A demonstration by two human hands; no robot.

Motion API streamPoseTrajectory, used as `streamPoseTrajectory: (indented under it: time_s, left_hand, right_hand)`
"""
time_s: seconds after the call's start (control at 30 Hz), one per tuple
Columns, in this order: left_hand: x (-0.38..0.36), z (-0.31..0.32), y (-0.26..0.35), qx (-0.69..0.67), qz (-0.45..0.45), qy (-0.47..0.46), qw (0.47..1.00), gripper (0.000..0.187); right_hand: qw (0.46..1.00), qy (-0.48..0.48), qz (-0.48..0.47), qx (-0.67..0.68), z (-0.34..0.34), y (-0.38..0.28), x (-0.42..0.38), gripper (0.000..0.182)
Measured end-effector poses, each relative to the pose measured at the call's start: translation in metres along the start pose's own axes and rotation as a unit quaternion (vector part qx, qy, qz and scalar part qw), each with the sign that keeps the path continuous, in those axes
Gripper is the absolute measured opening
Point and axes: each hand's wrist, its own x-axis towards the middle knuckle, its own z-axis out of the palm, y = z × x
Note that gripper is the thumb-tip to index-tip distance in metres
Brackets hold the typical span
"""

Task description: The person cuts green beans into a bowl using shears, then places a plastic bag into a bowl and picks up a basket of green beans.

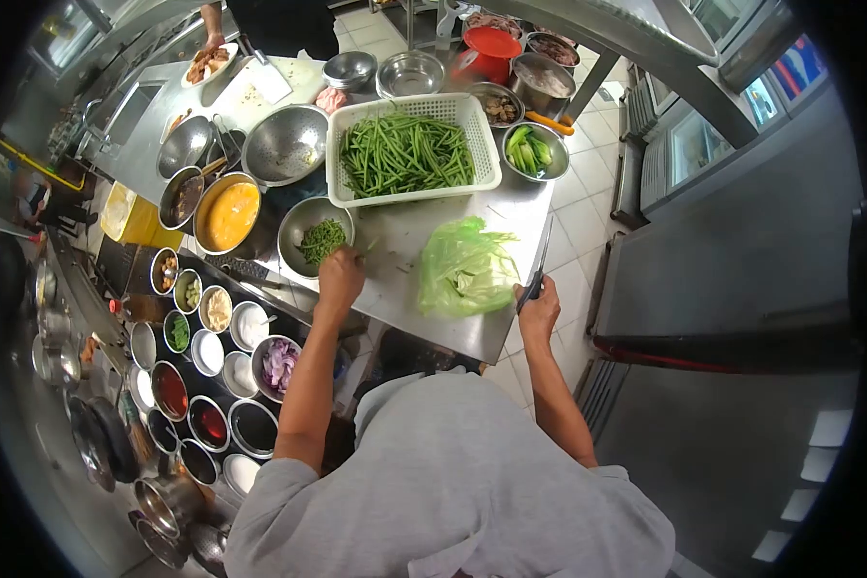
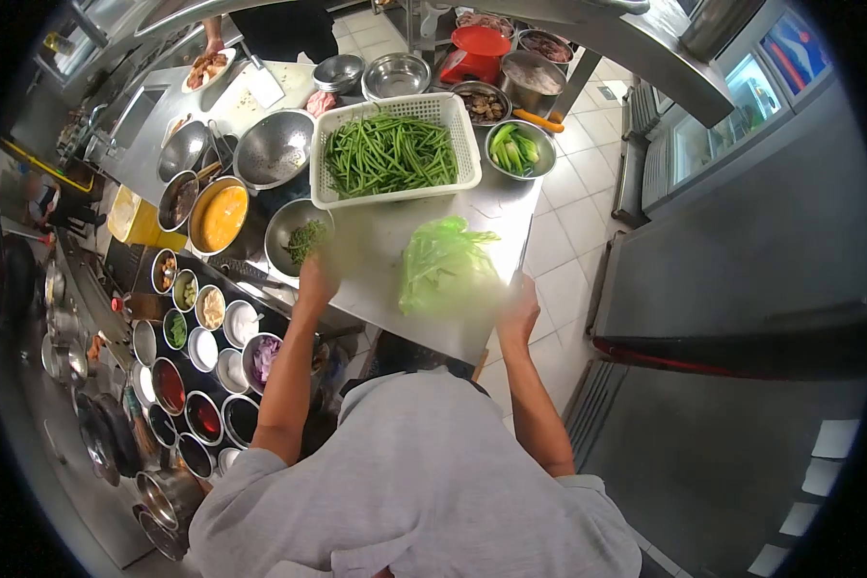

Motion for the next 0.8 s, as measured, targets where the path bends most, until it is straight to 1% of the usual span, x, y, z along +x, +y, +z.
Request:
streamPoseTrajectory:
  time_s: [0.07,0.13,0.17,0.23,0.27,0.33,0.37,0.43,0.5,0.53,0.57,0.6,0.67,0.7,0.73,0.77,0.8]
  left_hand:
    - [-0.008,0.019,-0.001,0.005,0.018,0.002,1.000,0.014]
    - [-0.013,0.030,0.006,0.048,0.064,0.059,0.995,0.012]
    - [-0.017,0.036,0.011,0.046,0.066,0.058,0.995,0.012]
    - [-0.029,0.041,0.028,-0.021,0.052,0.041,0.998,0.013]
    - [-0.035,0.044,0.038,-0.021,0.053,0.040,0.998,0.013]
    - [-0.048,0.051,0.055,0.048,0.139,0.056,0.987,0.016]
    - [-0.054,0.061,0.055,0.058,0.154,0.050,0.985,0.014]
    - [-0.061,0.065,0.066,0.074,0.168,0.040,0.982,0.015]
    - [-0.063,0.062,0.074,0.091,0.179,0.031,0.979,0.015]
    - [-0.061,0.057,0.078,0.016,0.154,0.018,0.988,0.015]
    - [-0.060,0.050,0.083,-0.058,0.127,0.006,0.990,0.015]
    - [-0.061,0.042,0.088,-0.057,0.124,0.007,0.991,0.015]
    - [-0.061,0.019,0.101,-0.243,0.059,0.028,0.968,0.017]
    - [-0.059,0.001,0.108,-0.242,0.056,0.031,0.968,0.017]
    - [-0.057,-0.019,0.114,-0.318,-0.012,-0.027,0.948,0.019]
    - [-0.055,-0.034,0.116,-0.390,-0.078,-0.084,0.914,0.021]
    - [-0.054,-0.043,0.115,-0.390,-0.078,-0.082,0.914,0.021]
  right_hand:
    - [1.000,0.013,0.007,0.011,-0.001,0.001,0.004,0.049]
    - [0.998,0.033,-0.004,0.053,-0.003,0.003,0.009,0.049]
    - [0.998,0.035,-0.003,0.052,-0.004,0.004,0.012,0.049]
    - [0.997,0.060,-0.023,0.035,-0.008,0.009,0.016,0.050]
    - [0.997,0.061,-0.022,0.035,-0.009,0.012,0.018,0.050]
    - [0.997,0.062,-0.016,0.038,-0.009,0.019,0.020,0.053]
    - [0.997,0.063,-0.014,0.038,-0.010,0.021,0.018,0.053]
    - [0.997,0.062,0.023,0.040,-0.024,-0.003,0.009,0.055]
    - [0.995,0.079,0.027,0.045,-0.043,-0.037,-0.003,0.053]
    - [0.994,0.096,0.031,0.051,-0.052,-0.051,-0.008,0.051]
    - [0.994,0.102,-0.017,0.042,-0.059,-0.057,-0.010,0.049]
    - [0.994,0.099,-0.018,0.042,-0.066,-0.065,-0.014,0.049]
    - [0.983,0.096,-0.150,0.052,-0.075,-0.077,-0.021,0.052]
    - [0.980,0.052,-0.188,0.040,-0.076,-0.075,-0.024,0.051]
    - [0.980,0.048,-0.190,0.041,-0.074,-0.077,-0.027,0.051]
    - [0.979,-0.077,-0.146,0.117,-0.070,-0.081,-0.031,0.052]
    - [0.957,-0.199,-0.097,0.189,-0.065,-0.085,-0.035,0.053]
